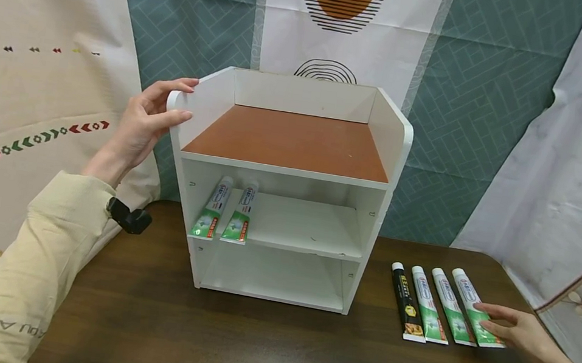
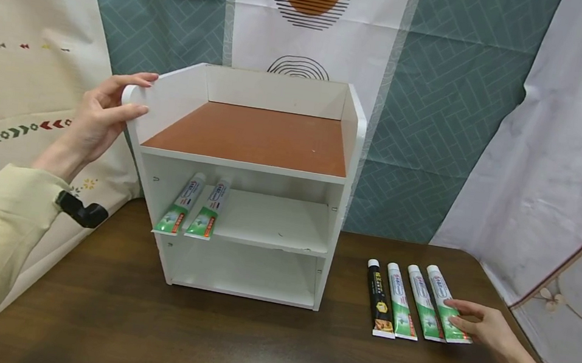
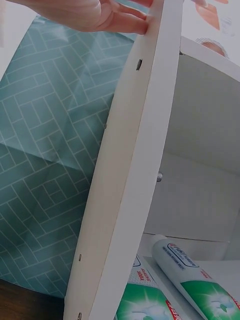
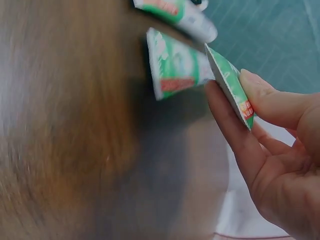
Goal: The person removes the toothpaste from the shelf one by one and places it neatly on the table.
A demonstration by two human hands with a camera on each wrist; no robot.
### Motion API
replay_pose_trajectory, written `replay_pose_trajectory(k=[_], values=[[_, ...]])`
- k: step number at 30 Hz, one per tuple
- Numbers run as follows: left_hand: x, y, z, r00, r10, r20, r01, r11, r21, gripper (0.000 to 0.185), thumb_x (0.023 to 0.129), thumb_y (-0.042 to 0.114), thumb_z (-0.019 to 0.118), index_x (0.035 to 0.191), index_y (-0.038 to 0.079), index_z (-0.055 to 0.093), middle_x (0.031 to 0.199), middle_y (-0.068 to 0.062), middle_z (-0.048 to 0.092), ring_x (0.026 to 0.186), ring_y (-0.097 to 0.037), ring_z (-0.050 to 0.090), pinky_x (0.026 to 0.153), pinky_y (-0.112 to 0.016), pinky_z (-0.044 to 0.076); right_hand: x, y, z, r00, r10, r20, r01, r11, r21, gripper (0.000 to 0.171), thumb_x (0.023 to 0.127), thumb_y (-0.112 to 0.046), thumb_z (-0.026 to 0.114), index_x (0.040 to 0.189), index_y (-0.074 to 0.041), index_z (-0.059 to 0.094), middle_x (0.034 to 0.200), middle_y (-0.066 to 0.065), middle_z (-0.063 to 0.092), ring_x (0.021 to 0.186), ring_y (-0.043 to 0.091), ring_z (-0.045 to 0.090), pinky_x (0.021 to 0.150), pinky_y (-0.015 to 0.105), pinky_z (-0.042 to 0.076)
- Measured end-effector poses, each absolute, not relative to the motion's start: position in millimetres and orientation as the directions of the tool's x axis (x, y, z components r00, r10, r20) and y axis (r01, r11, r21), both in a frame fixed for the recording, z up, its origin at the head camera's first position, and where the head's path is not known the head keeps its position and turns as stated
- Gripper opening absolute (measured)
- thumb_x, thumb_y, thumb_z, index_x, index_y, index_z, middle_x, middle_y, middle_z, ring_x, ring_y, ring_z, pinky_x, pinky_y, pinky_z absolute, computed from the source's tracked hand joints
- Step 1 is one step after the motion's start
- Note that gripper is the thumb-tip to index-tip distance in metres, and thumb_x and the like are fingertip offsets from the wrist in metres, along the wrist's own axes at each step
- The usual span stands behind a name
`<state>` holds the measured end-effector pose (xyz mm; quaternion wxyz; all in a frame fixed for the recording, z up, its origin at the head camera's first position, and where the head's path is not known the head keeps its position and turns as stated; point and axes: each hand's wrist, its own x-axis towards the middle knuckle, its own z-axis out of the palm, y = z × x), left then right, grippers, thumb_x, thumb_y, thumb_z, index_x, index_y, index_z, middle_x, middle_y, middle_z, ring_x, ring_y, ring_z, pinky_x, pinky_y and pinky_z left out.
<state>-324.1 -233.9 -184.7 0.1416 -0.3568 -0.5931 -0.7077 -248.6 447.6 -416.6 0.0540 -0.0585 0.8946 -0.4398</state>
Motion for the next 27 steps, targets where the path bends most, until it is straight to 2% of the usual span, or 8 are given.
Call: replay_pose_trajectory(k=[4, 12, 18, 23, 27], values=[[-324, -234, -184, -0.701, 0.228, 0.675, 0.623, -0.264, 0.736, 0.034, 0.082, -0.014, 0.055, 0.113, -0.001, 0.057, 0.136, -0.014, 0.035, 0.116, -0.030, 0.034, 0.077, -0.029, 0.045, -253, 452, -423, -0.992, -0.123, -0.017, -0.064, 0.619, -0.782, 0.049, 0.086, -0.020, 0.063, 0.124, 0.008, 0.048, 0.108, 0.022, 0.053, 0.051, 0.009, 0.040, 0.046, 0.030, 0.040], [-324, -234, -184, -0.702, 0.218, 0.678, 0.627, -0.262, 0.733, 0.034, 0.082, -0.014, 0.055, 0.113, -0.001, 0.057, 0.136, -0.014, 0.036, 0.117, -0.030, 0.034, 0.079, -0.029, 0.045, -261, 458, -430, -0.995, -0.098, -0.015, -0.050, 0.625, -0.779, 0.050, 0.084, -0.020, 0.065, 0.121, 0.010, 0.050, 0.105, 0.022, 0.055, 0.054, 0.012, 0.046, 0.045, 0.028, 0.040], [-324, -235, -182, -0.699, 0.223, 0.680, 0.629, -0.263, 0.732, 0.034, 0.082, -0.014, 0.056, 0.113, -0.001, 0.057, 0.136, -0.014, 0.036, 0.117, -0.030, 0.034, 0.079, -0.029, 0.045, -263, 460, -434, -0.994, -0.109, -0.005, -0.064, 0.622, -0.781, 0.045, 0.085, -0.016, 0.064, 0.118, 0.011, 0.052, 0.107, 0.027, 0.053, 0.054, 0.013, 0.048, 0.044, 0.028, 0.040], [-323, -236, -183, -0.699, 0.222, 0.680, 0.630, -0.260, 0.732, 0.033, 0.082, -0.014, 0.055, 0.113, -0.001, 0.058, 0.135, -0.014, 0.036, 0.117, -0.030, 0.033, 0.080, -0.029, 0.044, -263, 456, -437, -0.995, -0.103, -0.005, -0.062, 0.634, -0.771, 0.045, 0.084, -0.017, 0.065, 0.117, 0.011, 0.052, 0.109, 0.030, 0.051, 0.054, 0.014, 0.048, 0.046, 0.029, 0.042], [-323, -236, -185, -0.706, 0.222, 0.672, 0.624, -0.252, 0.739, 0.034, 0.082, -0.013, 0.056, 0.113, 0.000, 0.058, 0.135, -0.014, 0.037, 0.117, -0.030, 0.034, 0.081, -0.028, 0.044, -261, 457, -440, -0.994, -0.112, -0.001, -0.071, 0.643, -0.763, 0.043, 0.084, -0.014, 0.066, 0.115, 0.012, 0.053, 0.105, 0.030, 0.054, 0.061, 0.017, 0.054, 0.050, 0.032, 0.046]])
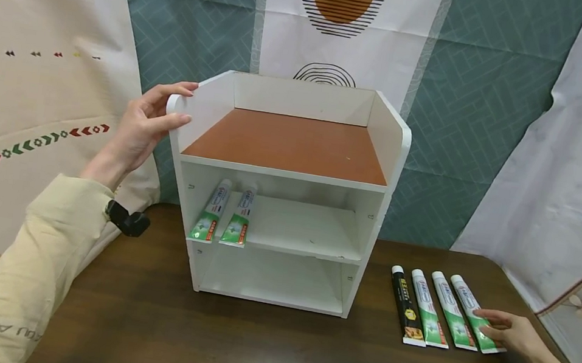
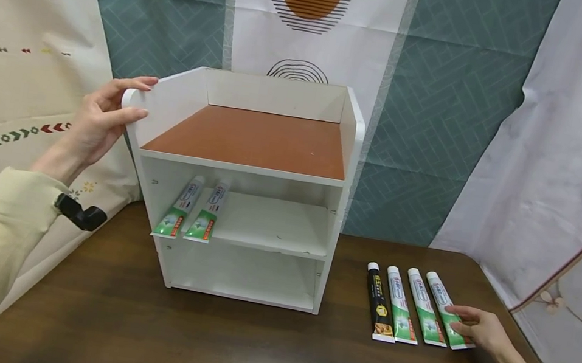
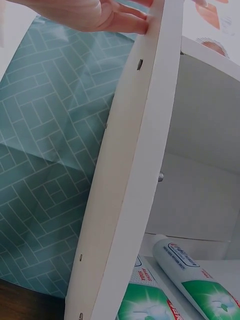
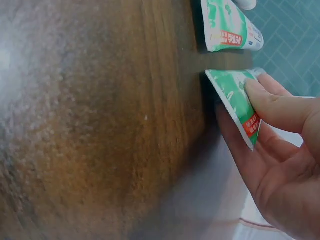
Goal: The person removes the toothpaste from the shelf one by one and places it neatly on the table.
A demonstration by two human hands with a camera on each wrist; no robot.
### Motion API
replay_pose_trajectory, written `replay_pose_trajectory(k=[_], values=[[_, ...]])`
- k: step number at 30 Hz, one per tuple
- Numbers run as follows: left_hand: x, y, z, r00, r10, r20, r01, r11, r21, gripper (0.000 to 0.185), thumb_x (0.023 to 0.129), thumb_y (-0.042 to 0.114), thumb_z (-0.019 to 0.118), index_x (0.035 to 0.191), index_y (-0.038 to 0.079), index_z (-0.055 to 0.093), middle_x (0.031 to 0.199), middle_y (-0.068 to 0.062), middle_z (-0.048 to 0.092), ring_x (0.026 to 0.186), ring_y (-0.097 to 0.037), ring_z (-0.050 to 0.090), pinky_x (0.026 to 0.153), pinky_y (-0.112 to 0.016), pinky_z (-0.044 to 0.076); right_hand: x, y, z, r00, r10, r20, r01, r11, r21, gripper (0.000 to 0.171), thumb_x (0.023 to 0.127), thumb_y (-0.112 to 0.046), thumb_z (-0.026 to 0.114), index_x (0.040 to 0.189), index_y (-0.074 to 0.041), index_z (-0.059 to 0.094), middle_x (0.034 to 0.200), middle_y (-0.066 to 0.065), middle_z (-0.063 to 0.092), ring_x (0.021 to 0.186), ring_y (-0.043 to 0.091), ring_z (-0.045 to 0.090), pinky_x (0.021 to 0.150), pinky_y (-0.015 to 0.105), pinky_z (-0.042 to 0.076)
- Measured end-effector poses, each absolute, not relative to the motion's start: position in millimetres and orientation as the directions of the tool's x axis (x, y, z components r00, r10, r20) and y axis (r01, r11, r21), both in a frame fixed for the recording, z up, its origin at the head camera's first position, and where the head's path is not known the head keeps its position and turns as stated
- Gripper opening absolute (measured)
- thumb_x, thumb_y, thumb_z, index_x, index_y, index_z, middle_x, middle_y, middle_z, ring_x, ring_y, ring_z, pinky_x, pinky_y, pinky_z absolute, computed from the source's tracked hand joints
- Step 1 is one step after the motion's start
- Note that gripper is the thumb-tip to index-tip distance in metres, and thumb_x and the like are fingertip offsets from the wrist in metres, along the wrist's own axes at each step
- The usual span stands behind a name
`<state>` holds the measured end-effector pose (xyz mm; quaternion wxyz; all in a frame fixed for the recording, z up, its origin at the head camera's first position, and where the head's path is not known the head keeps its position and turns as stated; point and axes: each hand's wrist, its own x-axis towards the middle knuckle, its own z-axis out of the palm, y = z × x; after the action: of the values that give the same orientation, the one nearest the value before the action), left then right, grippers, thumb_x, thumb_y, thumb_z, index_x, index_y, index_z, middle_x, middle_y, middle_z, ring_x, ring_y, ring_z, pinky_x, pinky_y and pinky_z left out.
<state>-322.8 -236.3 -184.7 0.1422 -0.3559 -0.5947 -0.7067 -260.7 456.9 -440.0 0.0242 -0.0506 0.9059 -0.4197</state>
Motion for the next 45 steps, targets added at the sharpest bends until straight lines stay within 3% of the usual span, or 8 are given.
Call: replay_pose_trajectory(k=[6, 9, 17, 23, 27, 31, 38, 45], values=[[-324, -236, -185, -0.699, 0.229, 0.677, 0.622, -0.273, 0.734, 0.034, 0.082, -0.015, 0.054, 0.113, -0.001, 0.057, 0.136, -0.014, 0.035, 0.117, -0.031, 0.034, 0.080, -0.029, 0.045, -262, 460, -445, -0.990, -0.131, 0.056, -0.127, 0.632, -0.764, 0.041, 0.082, -0.010, 0.066, 0.112, 0.014, 0.052, 0.100, 0.026, 0.059, 0.058, 0.016, 0.053, 0.047, 0.032, 0.045], [-324, -236, -184, -0.703, 0.223, 0.675, 0.624, -0.262, 0.736, 0.034, 0.082, -0.015, 0.054, 0.114, -0.001, 0.057, 0.136, -0.014, 0.036, 0.117, -0.031, 0.033, 0.080, -0.029, 0.044, -261, 459, -445, -0.987, -0.130, 0.097, -0.159, 0.651, -0.742, 0.039, 0.082, -0.009, 0.067, 0.111, 0.013, 0.053, 0.101, 0.027, 0.058, 0.065, 0.013, 0.053, 0.046, 0.032, 0.045], [-323, -235, -185, -0.710, 0.218, 0.669, 0.625, -0.241, 0.742, 0.033, 0.082, -0.012, 0.056, 0.113, 0.000, 0.057, 0.136, -0.013, 0.036, 0.118, -0.031, 0.033, 0.081, -0.029, 0.044, -263, 465, -452, -0.956, -0.184, 0.227, -0.290, 0.701, -0.652, 0.029, 0.076, -0.002, 0.070, 0.103, 0.003, 0.061, 0.092, 0.017, 0.060, 0.075, 0.006, 0.054, 0.056, 0.026, 0.045], [-323, -236, -185, -0.705, 0.221, 0.673, 0.629, -0.242, 0.739, 0.033, 0.082, -0.011, 0.057, 0.113, 0.000, 0.058, 0.135, -0.013, 0.037, 0.117, -0.031, 0.034, 0.080, -0.028, 0.044, -264, 467, -454, -0.956, -0.197, 0.219, -0.294, 0.682, -0.670, 0.028, 0.078, -0.002, 0.068, 0.105, 0.003, 0.060, 0.093, 0.013, 0.061, 0.073, 0.006, 0.055, 0.055, 0.027, 0.045], [-324, -236, -186, -0.704, 0.222, 0.674, 0.629, -0.245, 0.738, 0.033, 0.082, -0.012, 0.057, 0.113, 0.000, 0.058, 0.135, -0.013, 0.037, 0.118, -0.030, 0.034, 0.081, -0.028, 0.043, -264, 468, -456, -0.934, -0.242, 0.264, -0.358, 0.631, -0.688, 0.026, 0.078, 0.004, 0.066, 0.104, 0.001, 0.062, 0.094, -0.002, 0.062, 0.072, 0.004, 0.056, 0.051, 0.027, 0.044], [-325, -237, -186, -0.697, 0.219, 0.682, 0.641, -0.235, 0.731, 0.032, 0.082, -0.012, 0.056, 0.112, 0.001, 0.058, 0.135, -0.014, 0.037, 0.118, -0.030, 0.033, 0.081, -0.028, 0.043, -268, 464, -452, -0.899, -0.241, 0.366, -0.427, 0.668, -0.610, 0.024, 0.076, 0.007, 0.066, 0.100, 0.003, 0.062, 0.095, -0.013, 0.060, 0.073, 0.002, 0.056, 0.053, 0.023, 0.044], [-324, -237, -184, -0.696, 0.213, 0.686, 0.645, -0.233, 0.728, 0.032, 0.082, -0.011, 0.057, 0.112, 0.001, 0.058, 0.135, -0.013, 0.038, 0.117, -0.030, 0.034, 0.081, -0.027, 0.043, -262, 431, -424, -0.881, -0.154, 0.447, -0.385, 0.782, -0.490, 0.023, 0.082, -0.004, 0.066, 0.104, 0.002, 0.061, 0.102, 0.013, 0.053, 0.078, -0.001, 0.051, 0.056, 0.024, 0.044], [-323, -236, -187, -0.699, 0.210, 0.683, 0.645, -0.227, 0.730, 0.033, 0.082, -0.012, 0.057, 0.112, 0.001, 0.059, 0.134, -0.013, 0.039, 0.117, -0.029, 0.035, 0.082, -0.027, 0.042, -261, 371, -398, -0.765, -0.299, 0.570, -0.547, 0.768, -0.332, 0.029, 0.076, 0.005, 0.068, 0.103, -0.004, 0.061, 0.103, 0.006, 0.048, 0.083, 0.007, 0.046, 0.063, 0.018, 0.041]])
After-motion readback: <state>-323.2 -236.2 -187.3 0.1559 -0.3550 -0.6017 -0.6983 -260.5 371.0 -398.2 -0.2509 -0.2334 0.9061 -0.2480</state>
